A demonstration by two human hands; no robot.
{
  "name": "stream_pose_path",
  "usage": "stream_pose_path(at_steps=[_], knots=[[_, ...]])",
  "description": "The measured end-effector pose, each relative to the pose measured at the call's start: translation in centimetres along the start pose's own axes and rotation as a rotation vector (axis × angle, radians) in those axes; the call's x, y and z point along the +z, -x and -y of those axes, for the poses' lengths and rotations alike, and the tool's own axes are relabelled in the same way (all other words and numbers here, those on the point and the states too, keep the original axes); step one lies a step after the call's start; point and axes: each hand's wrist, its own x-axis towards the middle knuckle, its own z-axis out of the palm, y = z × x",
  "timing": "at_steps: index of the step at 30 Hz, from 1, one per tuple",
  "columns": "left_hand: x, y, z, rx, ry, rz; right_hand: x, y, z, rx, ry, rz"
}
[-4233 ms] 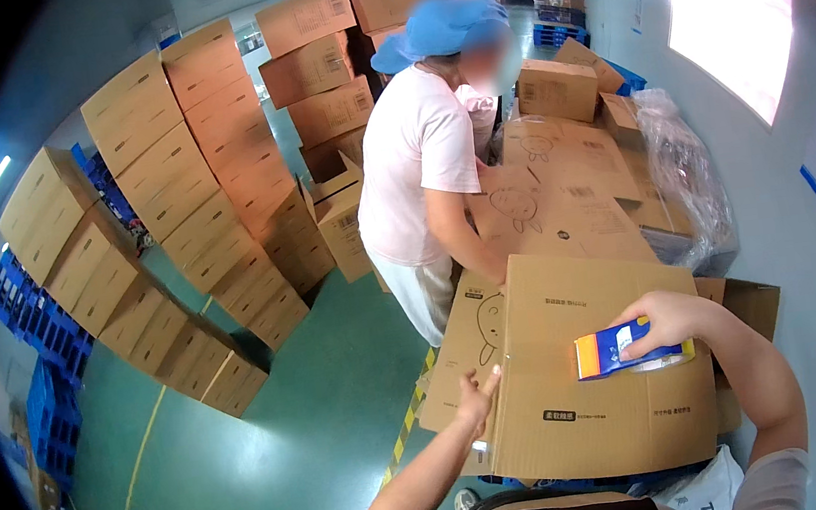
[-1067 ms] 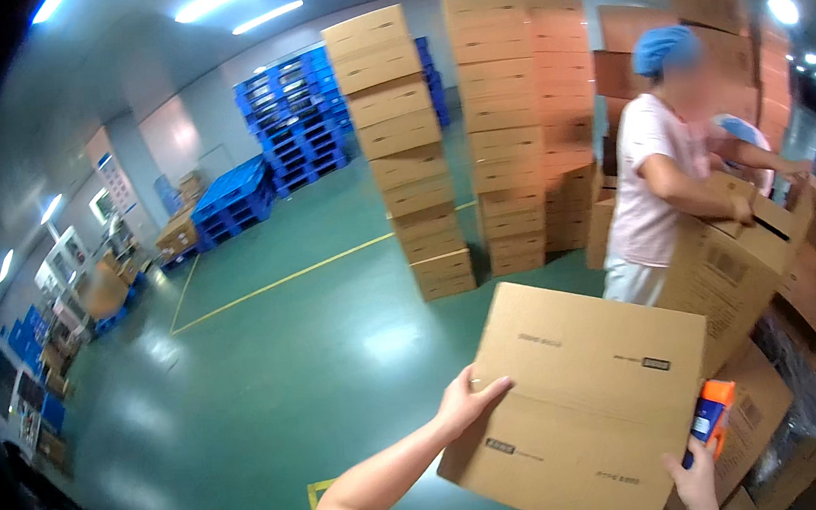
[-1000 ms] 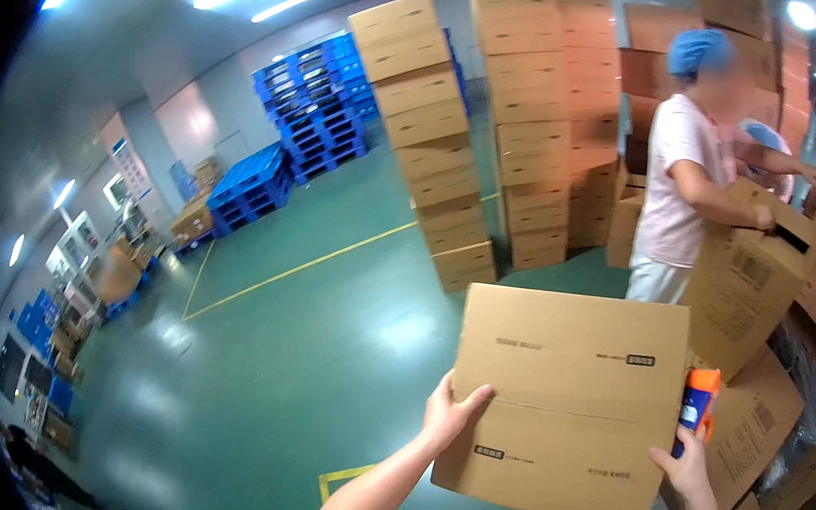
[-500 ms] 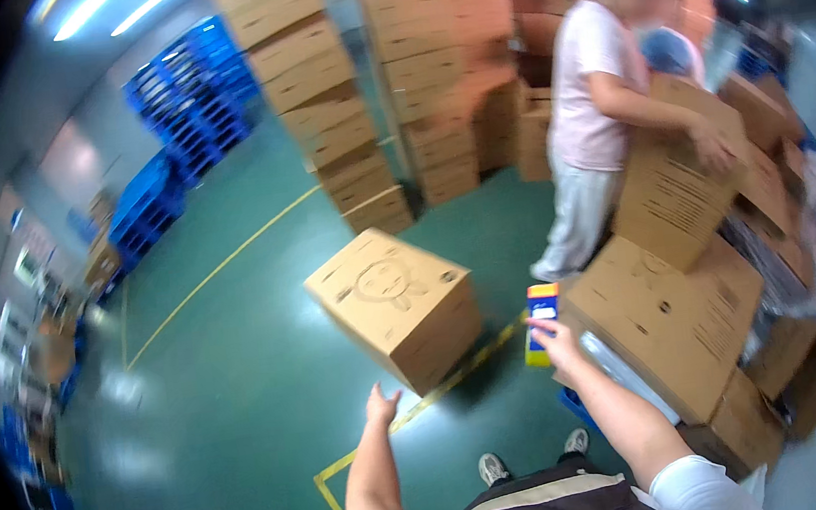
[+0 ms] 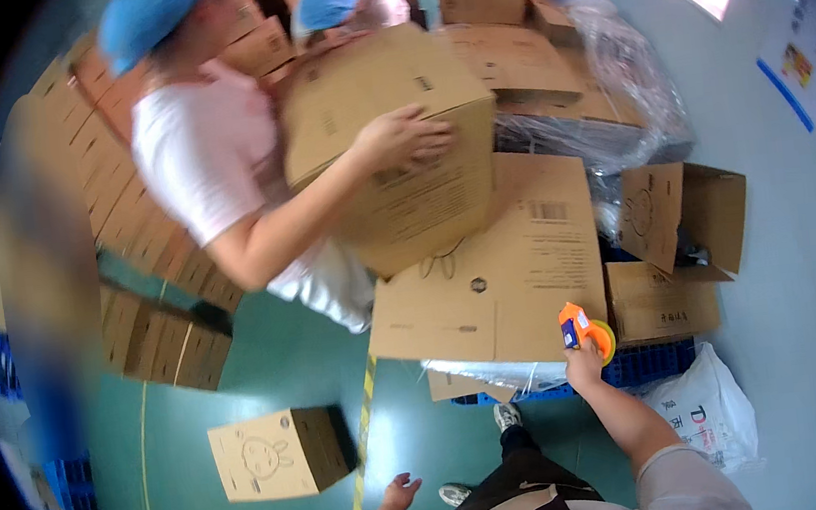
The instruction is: The person repeatedly picks up cardboard boxes, folds the flaps closed, and seals them using a handheld tape dispenser. The person then places the sealed boxes onto a stack on the floor. Other workers are visible in the background performing similar tasks.
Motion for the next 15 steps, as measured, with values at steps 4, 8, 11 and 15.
stream_pose_path(at_steps=[4, 8, 11, 15], knots=[[-0.2, -2.5, -10.1, 0.042, -0.037, 0.095, 3.8, -5.6, -2.9, -0.085, 0.467, 0.247], [-0.2, -4.5, -14.2, 0.080, 0.090, 0.062, 7.4, -7.3, -2.7, -0.400, 0.473, 0.241], [-0.4, -4.0, -15.0, 0.058, 0.067, 0.064, 11.5, -6.9, -2.8, -0.541, 0.498, 0.076], [-1.2, -2.5, -13.4, -0.034, -0.054, 0.132, 11.5, -7.7, -3.1, -0.468, 0.357, 0.129]])
